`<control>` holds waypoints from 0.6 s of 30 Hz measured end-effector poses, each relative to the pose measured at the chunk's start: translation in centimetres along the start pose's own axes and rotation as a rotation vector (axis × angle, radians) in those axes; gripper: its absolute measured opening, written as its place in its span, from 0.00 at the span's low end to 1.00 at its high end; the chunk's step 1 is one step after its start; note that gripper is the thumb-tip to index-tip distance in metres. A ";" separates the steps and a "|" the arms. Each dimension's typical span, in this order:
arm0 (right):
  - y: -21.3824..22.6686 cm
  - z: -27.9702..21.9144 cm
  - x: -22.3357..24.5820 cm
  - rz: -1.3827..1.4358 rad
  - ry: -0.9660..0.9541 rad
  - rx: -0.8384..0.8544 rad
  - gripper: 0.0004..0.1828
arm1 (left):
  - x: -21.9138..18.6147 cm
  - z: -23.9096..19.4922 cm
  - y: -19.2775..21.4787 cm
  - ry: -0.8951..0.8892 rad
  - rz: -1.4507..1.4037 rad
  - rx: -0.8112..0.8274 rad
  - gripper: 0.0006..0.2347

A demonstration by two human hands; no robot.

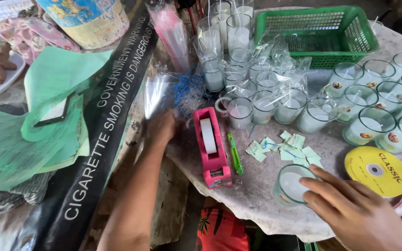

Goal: Wrapping small glass candles in plastic sleeves and applying labels at a workbench.

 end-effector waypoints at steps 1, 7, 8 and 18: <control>-0.6 0.0 0.3 0.001 0.003 -0.007 0.09 | -0.3 -0.6 0.5 0.004 0.002 -0.006 0.14; -3.1 -0.2 1.2 0.022 0.052 -0.036 0.09 | 0.3 -0.4 0.6 0.105 -0.232 -0.041 0.08; -3.2 -0.2 1.3 0.024 0.043 -0.041 0.09 | 1.0 0.6 -0.1 0.106 -0.137 -0.114 0.08; -3.6 -0.3 2.1 0.063 0.005 -0.058 0.05 | 1.5 2.0 -0.5 0.123 0.007 -0.049 0.15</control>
Point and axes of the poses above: each hand's wrist, its own z-axis towards the middle knuckle, its own y-axis out of the back of the hand, x = y × z, the point moved 5 cm from there along z, towards the middle knuckle, and after that the axes turned 14 degrees about -x, right-handed, at the moved point
